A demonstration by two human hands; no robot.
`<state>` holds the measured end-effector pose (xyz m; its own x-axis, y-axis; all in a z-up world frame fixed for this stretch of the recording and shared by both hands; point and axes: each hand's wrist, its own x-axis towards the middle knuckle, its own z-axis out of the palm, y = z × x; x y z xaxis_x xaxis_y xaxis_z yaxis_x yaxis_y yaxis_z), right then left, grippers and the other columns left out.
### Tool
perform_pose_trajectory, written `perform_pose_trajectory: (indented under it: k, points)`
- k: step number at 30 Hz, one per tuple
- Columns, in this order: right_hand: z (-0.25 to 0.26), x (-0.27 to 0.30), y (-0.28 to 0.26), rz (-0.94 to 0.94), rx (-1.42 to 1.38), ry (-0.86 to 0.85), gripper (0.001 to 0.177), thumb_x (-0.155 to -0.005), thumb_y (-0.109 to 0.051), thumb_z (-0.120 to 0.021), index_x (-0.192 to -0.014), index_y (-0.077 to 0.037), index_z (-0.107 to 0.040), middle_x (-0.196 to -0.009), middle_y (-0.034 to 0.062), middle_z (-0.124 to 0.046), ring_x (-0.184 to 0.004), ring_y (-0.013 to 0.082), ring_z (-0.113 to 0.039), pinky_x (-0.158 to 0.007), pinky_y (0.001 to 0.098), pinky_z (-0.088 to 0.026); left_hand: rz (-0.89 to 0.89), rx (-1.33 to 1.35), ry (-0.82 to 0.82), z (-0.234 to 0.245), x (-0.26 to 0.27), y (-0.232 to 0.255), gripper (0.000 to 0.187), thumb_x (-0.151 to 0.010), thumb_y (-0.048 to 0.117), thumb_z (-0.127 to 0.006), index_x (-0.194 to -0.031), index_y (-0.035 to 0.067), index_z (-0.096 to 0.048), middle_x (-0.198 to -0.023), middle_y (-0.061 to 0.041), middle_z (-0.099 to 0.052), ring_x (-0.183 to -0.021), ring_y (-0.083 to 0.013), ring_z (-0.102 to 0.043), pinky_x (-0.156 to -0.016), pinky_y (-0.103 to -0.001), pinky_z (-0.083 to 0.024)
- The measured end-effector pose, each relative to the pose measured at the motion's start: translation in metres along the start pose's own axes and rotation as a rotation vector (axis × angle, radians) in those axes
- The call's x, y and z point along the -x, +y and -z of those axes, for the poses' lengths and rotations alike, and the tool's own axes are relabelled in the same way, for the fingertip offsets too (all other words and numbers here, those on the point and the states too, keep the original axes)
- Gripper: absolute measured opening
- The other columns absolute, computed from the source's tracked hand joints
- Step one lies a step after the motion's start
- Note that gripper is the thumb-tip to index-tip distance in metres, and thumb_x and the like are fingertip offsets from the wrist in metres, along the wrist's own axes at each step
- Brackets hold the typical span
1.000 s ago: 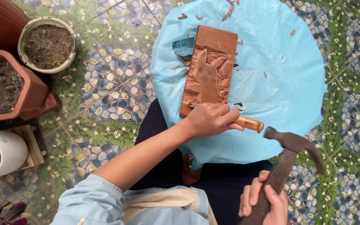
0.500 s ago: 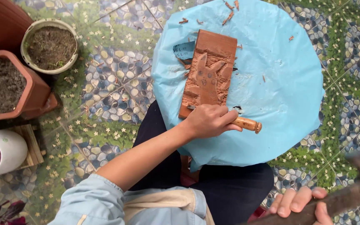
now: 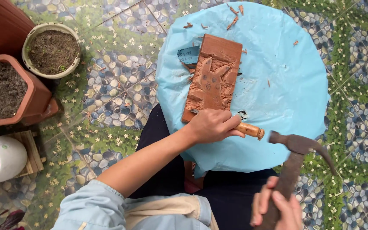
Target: Carving a design into a wooden block using a chisel and hammer
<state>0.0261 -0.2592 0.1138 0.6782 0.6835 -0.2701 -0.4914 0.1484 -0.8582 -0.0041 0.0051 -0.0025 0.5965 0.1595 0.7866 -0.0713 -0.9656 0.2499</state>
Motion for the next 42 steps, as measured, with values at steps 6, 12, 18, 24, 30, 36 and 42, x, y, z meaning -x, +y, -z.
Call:
perform_pose_trajectory:
  k: [6,12,18,24,30,36,42]
  points:
    - [0.055,-0.002,-0.013,0.313,-0.269,-0.238,0.035,-0.117,-0.019,-0.038,-0.137,-0.005,-0.064,-0.092,0.0144,-0.066,-0.071,0.0319,-0.063,-0.065,0.0473,-0.061,0.019,-0.02,0.035,0.0,-0.001,0.002,0.044,-0.102,0.054,-0.058,-0.09,0.013,-0.054,-0.068,0.001,-0.037,-0.049,-0.0148,-0.041,-0.042,-0.032,-0.039]
    - [0.037,-0.001,0.009,-0.012,-0.196,-0.204,0.029,-0.107,-0.014,-0.032,-0.125,0.005,-0.045,-0.072,0.0171,-0.051,-0.047,0.0326,-0.054,-0.037,0.0419,-0.059,0.021,-0.015,0.016,0.005,-0.002,0.001,0.044,-0.101,0.056,-0.057,-0.089,0.013,-0.054,-0.069,-0.001,-0.043,-0.049,-0.0192,-0.047,-0.045,-0.034,-0.04]
    - [-0.022,0.002,0.018,0.167,-0.055,0.18,0.02,-0.098,-0.009,-0.043,-0.113,0.0,-0.053,-0.06,0.0089,-0.04,-0.037,0.0221,-0.042,-0.027,0.0308,-0.044,0.026,-0.023,0.025,0.002,-0.002,-0.001,0.044,-0.102,0.055,-0.057,-0.089,0.013,-0.054,-0.067,0.0,-0.043,-0.049,-0.0176,-0.047,-0.044,-0.033,-0.041]
    - [0.063,-0.009,-0.004,0.173,-0.329,-0.39,0.037,-0.114,-0.009,-0.036,-0.147,0.003,-0.045,-0.09,0.026,-0.062,-0.07,0.0424,-0.061,-0.058,0.0526,-0.06,0.008,-0.003,0.027,0.005,0.0,-0.003,0.046,-0.101,0.056,-0.057,-0.089,0.012,-0.055,-0.066,-0.001,-0.041,-0.048,-0.0185,-0.045,-0.045,-0.033,-0.04]
    - [-0.013,0.01,0.026,0.039,0.006,0.134,0.034,-0.104,-0.017,-0.035,-0.118,0.01,-0.052,-0.054,0.0121,-0.043,-0.031,0.0209,-0.035,-0.025,0.0274,-0.028,0.015,0.016,0.028,0.01,-0.002,-0.001,0.046,-0.102,0.055,-0.054,-0.085,0.012,-0.052,-0.068,-0.001,-0.046,-0.052,-0.0192,-0.051,-0.046,-0.035,-0.041]
    - [-0.03,-0.003,0.008,0.231,-0.028,0.21,0.02,-0.1,-0.014,-0.048,-0.116,-0.003,-0.056,-0.064,0.0057,-0.044,-0.04,0.0169,-0.043,-0.032,0.0284,-0.046,0.022,-0.017,0.039,0.007,-0.001,-0.001,0.048,-0.101,0.057,-0.056,-0.085,0.012,-0.052,-0.067,0.0,-0.041,-0.047,-0.0181,-0.044,-0.043,-0.033,-0.038]
    - [-0.009,0.001,0.009,0.074,-0.136,-0.131,0.033,-0.101,-0.007,-0.048,-0.129,0.009,-0.05,-0.065,0.0146,-0.05,-0.042,0.0251,-0.051,-0.031,0.0294,-0.045,0.042,-0.003,-0.009,0.005,0.002,-0.004,0.047,-0.099,0.058,-0.059,-0.087,0.013,-0.052,-0.065,0.0,-0.043,-0.047,-0.0197,-0.048,-0.042,-0.035,-0.038]
